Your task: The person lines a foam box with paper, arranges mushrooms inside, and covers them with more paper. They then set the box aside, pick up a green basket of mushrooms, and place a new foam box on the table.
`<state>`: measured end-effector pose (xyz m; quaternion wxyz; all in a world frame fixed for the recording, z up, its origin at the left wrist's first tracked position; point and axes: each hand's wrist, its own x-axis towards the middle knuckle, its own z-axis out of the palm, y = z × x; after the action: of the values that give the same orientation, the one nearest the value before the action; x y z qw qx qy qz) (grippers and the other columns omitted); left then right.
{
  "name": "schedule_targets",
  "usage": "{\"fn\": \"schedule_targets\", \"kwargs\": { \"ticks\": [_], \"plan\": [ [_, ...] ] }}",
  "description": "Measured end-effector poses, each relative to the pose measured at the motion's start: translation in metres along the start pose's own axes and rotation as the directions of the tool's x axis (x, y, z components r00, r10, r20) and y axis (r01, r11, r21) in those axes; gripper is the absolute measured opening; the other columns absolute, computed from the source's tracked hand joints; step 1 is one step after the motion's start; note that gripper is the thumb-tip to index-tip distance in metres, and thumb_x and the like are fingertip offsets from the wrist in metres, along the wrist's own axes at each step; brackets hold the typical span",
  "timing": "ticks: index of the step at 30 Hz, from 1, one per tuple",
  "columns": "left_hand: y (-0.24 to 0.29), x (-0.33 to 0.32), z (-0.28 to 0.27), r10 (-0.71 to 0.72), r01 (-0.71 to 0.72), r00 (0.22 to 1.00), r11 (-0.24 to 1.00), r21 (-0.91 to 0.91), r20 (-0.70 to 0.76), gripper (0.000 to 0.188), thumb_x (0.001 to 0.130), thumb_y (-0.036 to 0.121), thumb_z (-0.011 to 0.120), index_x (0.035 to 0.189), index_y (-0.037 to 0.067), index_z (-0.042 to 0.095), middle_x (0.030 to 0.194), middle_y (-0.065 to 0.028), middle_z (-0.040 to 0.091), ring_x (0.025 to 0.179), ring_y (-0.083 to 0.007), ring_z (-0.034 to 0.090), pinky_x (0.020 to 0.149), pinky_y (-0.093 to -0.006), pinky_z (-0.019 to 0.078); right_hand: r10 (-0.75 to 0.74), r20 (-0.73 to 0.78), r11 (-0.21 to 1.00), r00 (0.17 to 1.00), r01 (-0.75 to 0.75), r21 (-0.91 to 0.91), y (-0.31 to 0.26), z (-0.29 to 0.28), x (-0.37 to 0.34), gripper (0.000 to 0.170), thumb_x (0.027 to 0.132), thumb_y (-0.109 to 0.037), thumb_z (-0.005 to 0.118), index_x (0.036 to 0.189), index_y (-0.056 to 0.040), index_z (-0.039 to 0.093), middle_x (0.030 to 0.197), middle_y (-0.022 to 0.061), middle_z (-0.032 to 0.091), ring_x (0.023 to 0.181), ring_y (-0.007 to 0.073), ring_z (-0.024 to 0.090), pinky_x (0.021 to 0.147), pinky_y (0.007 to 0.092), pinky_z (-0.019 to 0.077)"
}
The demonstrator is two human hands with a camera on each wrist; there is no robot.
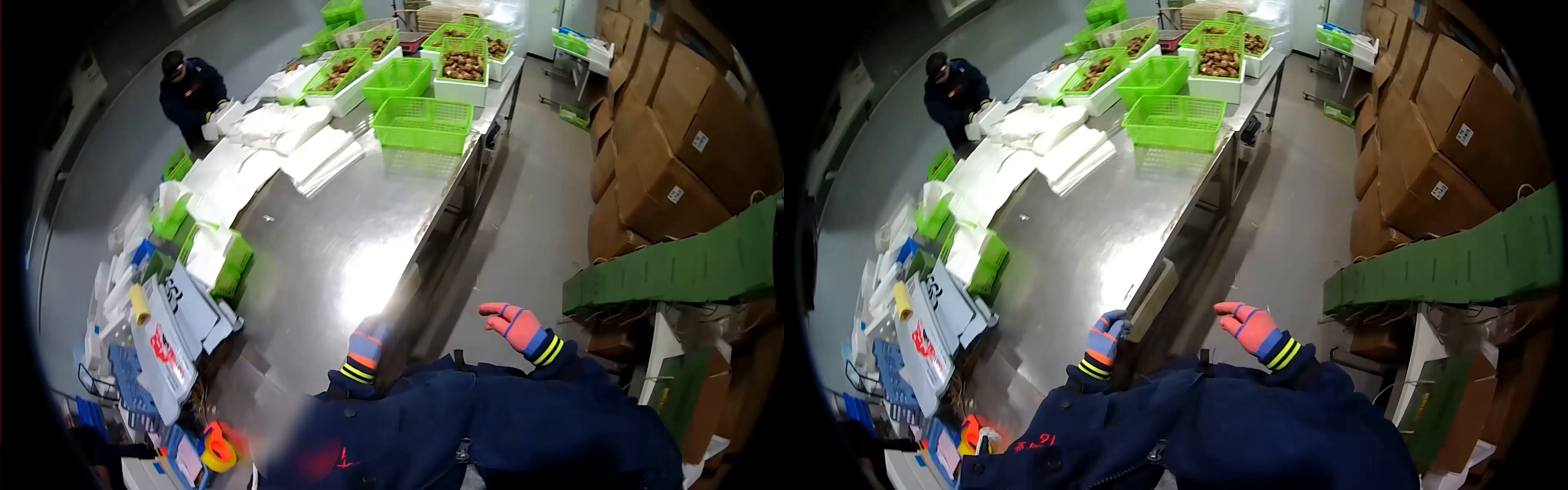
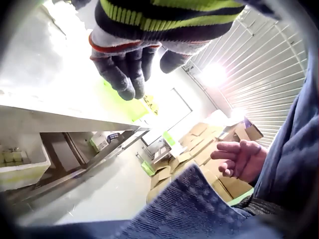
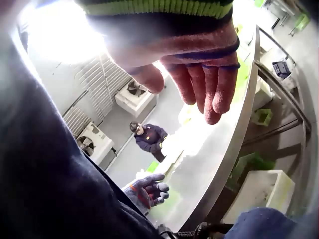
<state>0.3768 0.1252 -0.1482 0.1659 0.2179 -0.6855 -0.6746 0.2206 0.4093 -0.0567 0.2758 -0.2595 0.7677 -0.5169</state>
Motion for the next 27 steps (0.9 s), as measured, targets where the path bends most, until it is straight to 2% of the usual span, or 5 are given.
{"fn": "schedule_targets", "kwargs": {
  "ticks": [7,13,14,16,27],
  "plan": [
    [-0.047,0.155,0.021,0.281,-0.309,0.95,0.907,0.287,0.137,0.031,0.086,0.009,0.057,0.115,-0.001,0.053,0.09,-0.0081,0.063,0.077,-0.0132,0.059,0.072,-0.0243,0.0471,0.013,-0.154,0.999,0.988,-0.018,-0.032,0.009,-0.073,0.084,0.033,0.086,-0.017,0.057,0.116,-0.0047,0.058,0.106,0.012,0.065,0.095,0.0211,0.062,0.083,0.0286,0.047],
    [-0.006,0.283,0.051,-0.137,0.173,0.982,0.934,-0.314,0.133,0.06,0.084,0.014,0.059,0.134,-0.002,0.03,0.09,-0.0124,0.063,0.065,-0.0156,0.061,0.055,-0.0244,0.0495,0.039,-0.204,0.998,0.978,-0.046,-0.031,0.022,-0.122,0.197,0.038,0.086,-0.02,0.057,0.12,-0.0045,0.054,0.103,0.009,0.066,0.09,0.0172,0.062,0.079,0.0275,0.0481],
    [-0.01,0.309,0.052,-0.219,0.245,0.967,0.943,-0.224,0.132,0.042,0.092,0.01,0.041,0.133,0.007,0.033,0.091,-0.0166,0.057,0.085,-0.0299,0.056,0.068,-0.0482,0.0493,0.041,-0.222,0.999,0.974,-0.045,-0.012,0.026,-0.13,0.214,0.039,0.086,-0.021,0.057,0.121,-0.0044,0.053,0.102,0.0085,0.066,0.09,0.0171,0.063,0.078,0.0275,0.0483],
    [0.015,0.332,0.059,-0.284,0.321,0.946,0.888,-0.329,0.156,0.065,0.084,0.019,0.062,0.135,-0.001,0.027,0.09,-0.0125,0.062,0.065,-0.0165,0.061,0.055,-0.0263,0.0505,0.114,-0.267,0.992,0.957,-0.126,-0.029,0.043,-0.15,0.25,0.052,0.085,-0.03,0.058,0.127,-0.0031,0.046,0.094,0.0088,0.066,0.082,0.0171,0.063,0.073,0.0281,0.0488],
    [0.054,0.504,0.051,0.438,-0.139,0.857,0.704,0.697,-0.272,0.059,0.074,0.025,0.073,0.121,-0.001,0.049,0.122,-0.0204,0.049,0.116,-0.0332,0.045,0.099,-0.0391,0.0358,0.52,-0.088,0.854,0.85,-0.514,0.082,0.018,-0.21,0.506,0.08,0.086,-0.043,0.054,0.145,-0.0115,0.009,0.087,0.0178,0.063,0.048,0.0215,0.06,0.041,0.032,0.0482]
  ]
}}
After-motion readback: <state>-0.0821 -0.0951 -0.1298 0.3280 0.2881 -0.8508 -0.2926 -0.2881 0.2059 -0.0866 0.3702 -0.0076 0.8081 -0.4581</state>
